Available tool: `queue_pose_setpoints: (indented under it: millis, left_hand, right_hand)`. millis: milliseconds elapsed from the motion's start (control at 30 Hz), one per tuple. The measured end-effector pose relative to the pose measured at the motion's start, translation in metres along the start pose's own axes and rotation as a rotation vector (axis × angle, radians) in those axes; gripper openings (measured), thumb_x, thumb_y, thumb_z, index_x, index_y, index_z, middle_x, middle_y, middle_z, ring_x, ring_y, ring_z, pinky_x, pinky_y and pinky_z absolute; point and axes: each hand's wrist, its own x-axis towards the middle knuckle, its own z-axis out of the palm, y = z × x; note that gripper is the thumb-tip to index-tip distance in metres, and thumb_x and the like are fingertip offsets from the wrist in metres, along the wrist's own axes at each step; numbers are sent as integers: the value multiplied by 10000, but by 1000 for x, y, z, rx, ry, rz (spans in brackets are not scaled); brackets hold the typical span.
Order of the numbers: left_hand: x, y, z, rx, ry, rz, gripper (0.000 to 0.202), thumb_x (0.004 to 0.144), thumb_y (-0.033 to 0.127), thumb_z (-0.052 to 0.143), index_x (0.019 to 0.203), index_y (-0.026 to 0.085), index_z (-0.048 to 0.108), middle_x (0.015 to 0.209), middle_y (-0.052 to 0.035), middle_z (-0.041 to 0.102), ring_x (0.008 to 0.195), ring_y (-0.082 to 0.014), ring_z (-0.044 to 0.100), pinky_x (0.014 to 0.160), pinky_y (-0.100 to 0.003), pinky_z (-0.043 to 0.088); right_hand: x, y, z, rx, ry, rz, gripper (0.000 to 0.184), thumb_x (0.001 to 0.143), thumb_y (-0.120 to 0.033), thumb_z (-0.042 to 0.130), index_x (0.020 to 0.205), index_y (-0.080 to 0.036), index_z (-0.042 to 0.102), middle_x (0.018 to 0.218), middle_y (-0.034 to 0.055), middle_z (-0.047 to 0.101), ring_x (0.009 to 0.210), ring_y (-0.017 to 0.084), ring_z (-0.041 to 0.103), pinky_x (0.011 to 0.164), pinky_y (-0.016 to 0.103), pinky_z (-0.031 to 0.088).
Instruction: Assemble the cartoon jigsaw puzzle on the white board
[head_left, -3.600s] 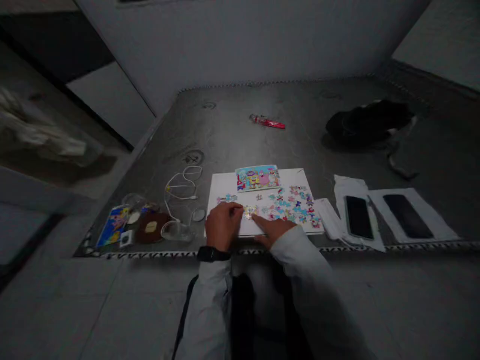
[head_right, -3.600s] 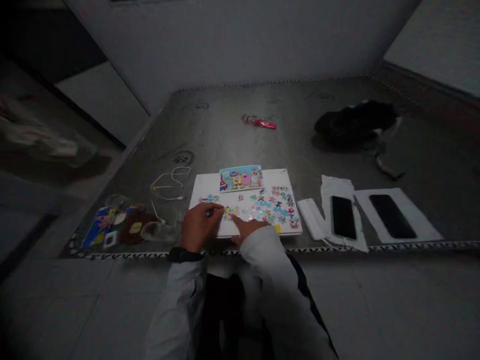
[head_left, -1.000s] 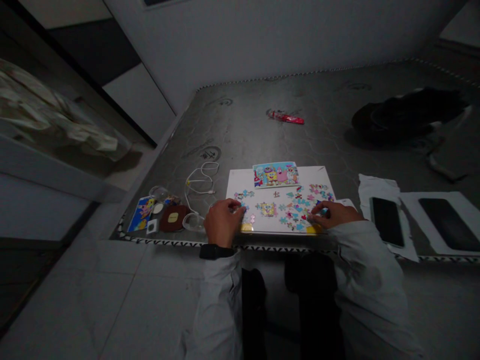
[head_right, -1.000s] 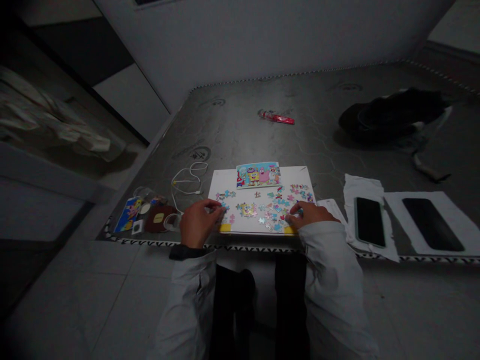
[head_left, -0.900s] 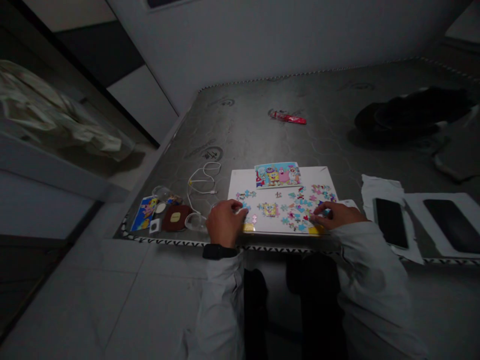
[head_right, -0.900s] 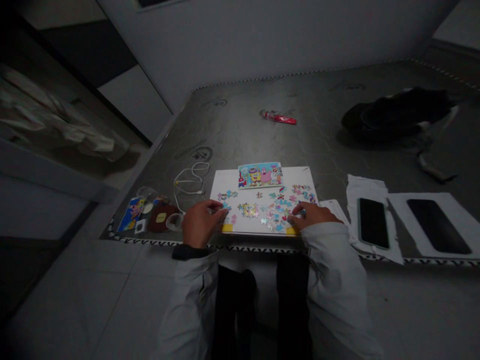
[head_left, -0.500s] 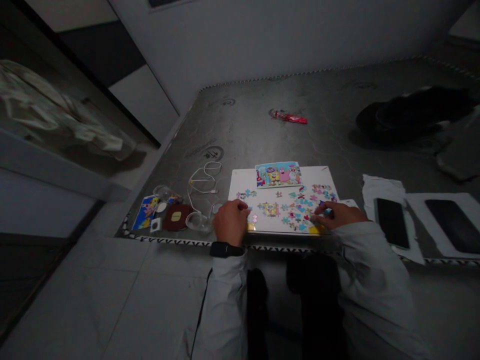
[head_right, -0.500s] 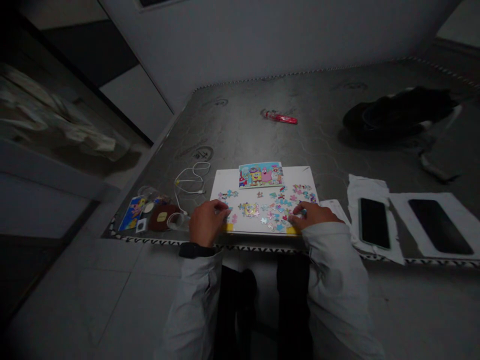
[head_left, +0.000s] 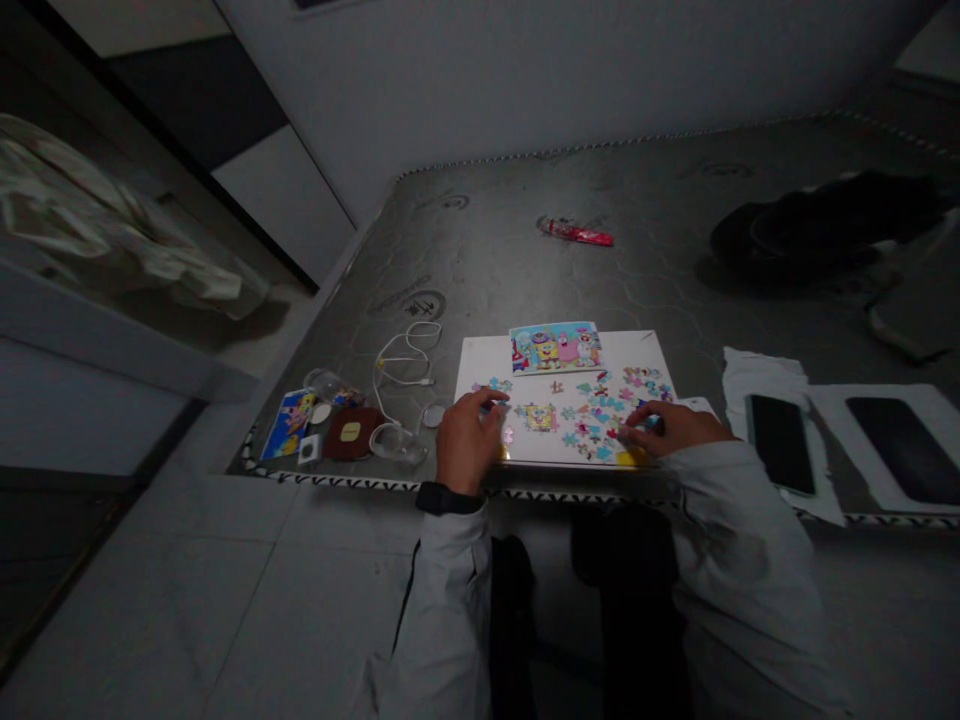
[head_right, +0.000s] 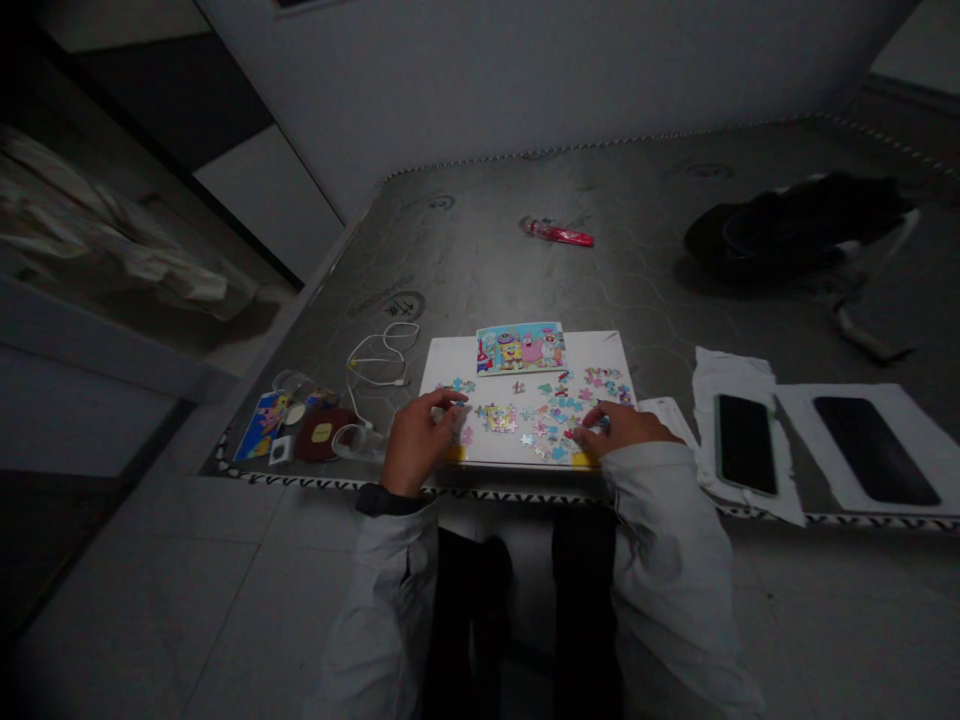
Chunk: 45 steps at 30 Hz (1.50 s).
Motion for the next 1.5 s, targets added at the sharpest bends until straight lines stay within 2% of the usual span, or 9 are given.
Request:
queue_pose_setpoints:
  millis: [133, 400, 600, 700, 833, 1100, 1233, 1367, 1500]
  left_hand:
    - [1, 1, 1, -113, -34, -54, 145, 873, 266, 646, 962, 249, 759, 875, -4, 770, 818, -177, 698, 801, -290, 498]
    - [3, -1, 6, -160, -26, -69, 122, 850, 295, 697, 901, 239, 792, 944, -15, 794, 921, -193, 716, 882, -307, 513]
    - [2, -2, 8, -167, -38, -66, 142, 873, 303, 669, 920, 254, 794, 959, -5, 796, 942, -191, 720, 875, -304, 507]
    - [1, -1, 11, -154, -37, -71, 130, 857, 287, 681, 922, 255, 789, 932, -7, 793, 913, -189, 720, 853, -302, 504]
    - [1, 0, 15, -131, -41, -89, 108, 826, 282, 703, 898, 252, 778, 848, -8, 779, 834, -194, 711, 745, -296, 496]
    - [1, 1, 16, -120, -47, -102, 85, 815, 310, 717, 838, 260, 782, 862, -17, 779, 803, -203, 694, 728, -307, 480]
    - [1, 3, 15, -129, -20, -92, 115, 843, 290, 682, 896, 251, 777, 897, -24, 780, 824, -208, 689, 722, -307, 473]
    - [3, 5, 18, -172, 5, -56, 150, 889, 259, 630, 962, 236, 759, 966, -20, 778, 888, -193, 689, 772, -295, 475]
    - [5, 6, 24, -223, 0, -28, 125, 903, 267, 624, 916, 224, 741, 937, -8, 772, 854, -173, 691, 763, -277, 478]
  right_hand:
    - [-2, -2, 0, -3, 4, -5, 304, 767, -549, 654, 926, -302, 730, 855, 58, 721, 807, 273, 669, 631, 366, 458]
    - [-3, -2, 1, -5, 17, -2, 299, 779, -538, 655, 932, -295, 739, 864, 55, 727, 807, 260, 661, 618, 343, 434]
    - [2, -1, -3, 11, -89, 32, 346, 757, -562, 673, 969, -298, 743, 898, 53, 724, 827, 256, 654, 622, 338, 427]
    - [0, -2, -2, 24, -42, 27, 321, 758, -543, 680, 951, -295, 746, 861, 52, 720, 805, 256, 649, 620, 344, 423]
    - [-4, -5, 1, 25, 35, 5, 271, 757, -507, 697, 903, -285, 750, 813, 54, 712, 759, 253, 638, 616, 351, 414]
    - [-2, -3, 0, 29, 30, 16, 279, 745, -536, 695, 888, -300, 742, 814, 50, 713, 761, 258, 634, 609, 356, 407]
    - [0, -2, 1, 35, -20, 12, 315, 729, -553, 701, 910, -299, 745, 823, 49, 721, 759, 247, 641, 617, 341, 414]
    - [1, -8, 5, -9, 32, -72, 316, 762, -539, 664, 941, -290, 739, 822, 45, 725, 760, 230, 646, 622, 321, 407]
    - [-6, -29, 10, -33, -9, -194, 334, 799, -544, 634, 1015, -308, 730, 849, 42, 745, 758, 216, 661, 617, 307, 397]
